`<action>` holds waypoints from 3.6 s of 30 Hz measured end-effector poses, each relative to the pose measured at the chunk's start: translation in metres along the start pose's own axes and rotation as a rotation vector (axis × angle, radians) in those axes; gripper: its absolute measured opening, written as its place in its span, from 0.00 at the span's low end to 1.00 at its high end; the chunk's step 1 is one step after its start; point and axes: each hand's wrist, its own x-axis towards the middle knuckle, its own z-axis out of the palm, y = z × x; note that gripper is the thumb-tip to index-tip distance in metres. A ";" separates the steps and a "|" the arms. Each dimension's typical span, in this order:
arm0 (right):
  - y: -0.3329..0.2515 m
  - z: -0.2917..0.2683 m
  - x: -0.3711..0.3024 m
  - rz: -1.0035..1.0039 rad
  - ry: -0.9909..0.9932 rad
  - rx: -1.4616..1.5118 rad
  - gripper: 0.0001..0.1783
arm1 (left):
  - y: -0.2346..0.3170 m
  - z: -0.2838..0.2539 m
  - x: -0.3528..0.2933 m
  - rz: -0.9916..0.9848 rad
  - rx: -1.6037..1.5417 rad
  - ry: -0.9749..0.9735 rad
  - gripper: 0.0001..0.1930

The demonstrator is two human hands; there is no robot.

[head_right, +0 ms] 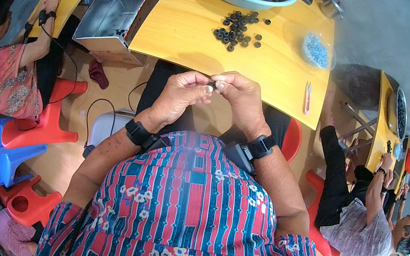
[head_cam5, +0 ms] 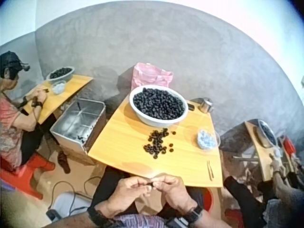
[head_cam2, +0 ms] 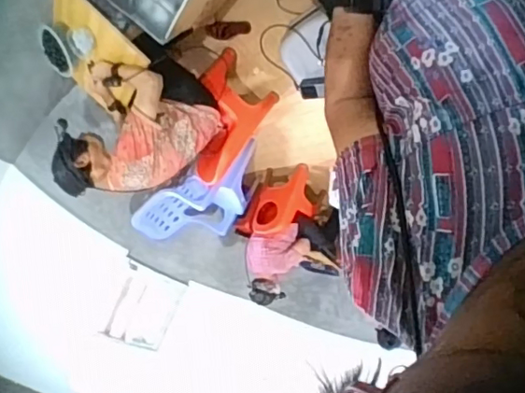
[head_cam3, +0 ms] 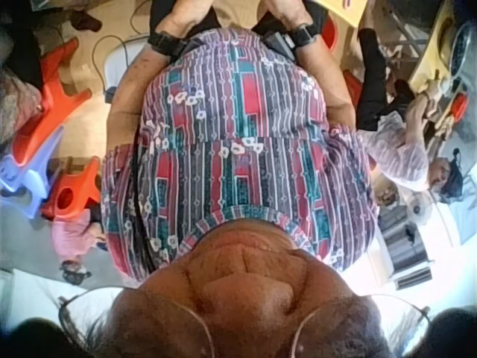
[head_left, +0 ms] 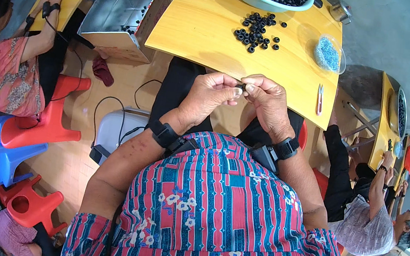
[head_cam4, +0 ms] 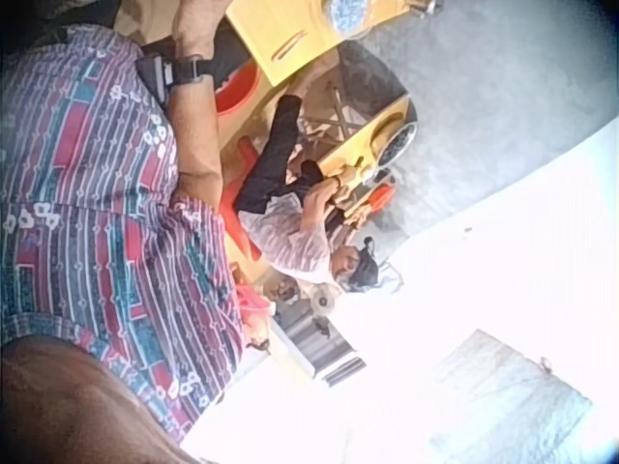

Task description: Manual assembly of small black plastic parts and housings at a workshop table.

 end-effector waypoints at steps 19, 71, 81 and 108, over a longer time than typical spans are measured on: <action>-0.006 0.003 0.000 0.103 -0.020 0.158 0.10 | 0.002 -0.002 0.000 -0.022 -0.026 -0.016 0.10; -0.008 -0.008 -0.003 0.269 -0.192 0.210 0.14 | 0.009 0.002 0.001 0.322 0.465 0.058 0.08; -0.014 -0.014 -0.009 0.309 -0.222 0.089 0.14 | 0.010 -0.004 0.001 0.266 0.522 -0.052 0.08; -0.011 -0.001 -0.012 0.175 0.016 -0.011 0.08 | 0.000 -0.003 0.004 0.206 0.347 -0.010 0.08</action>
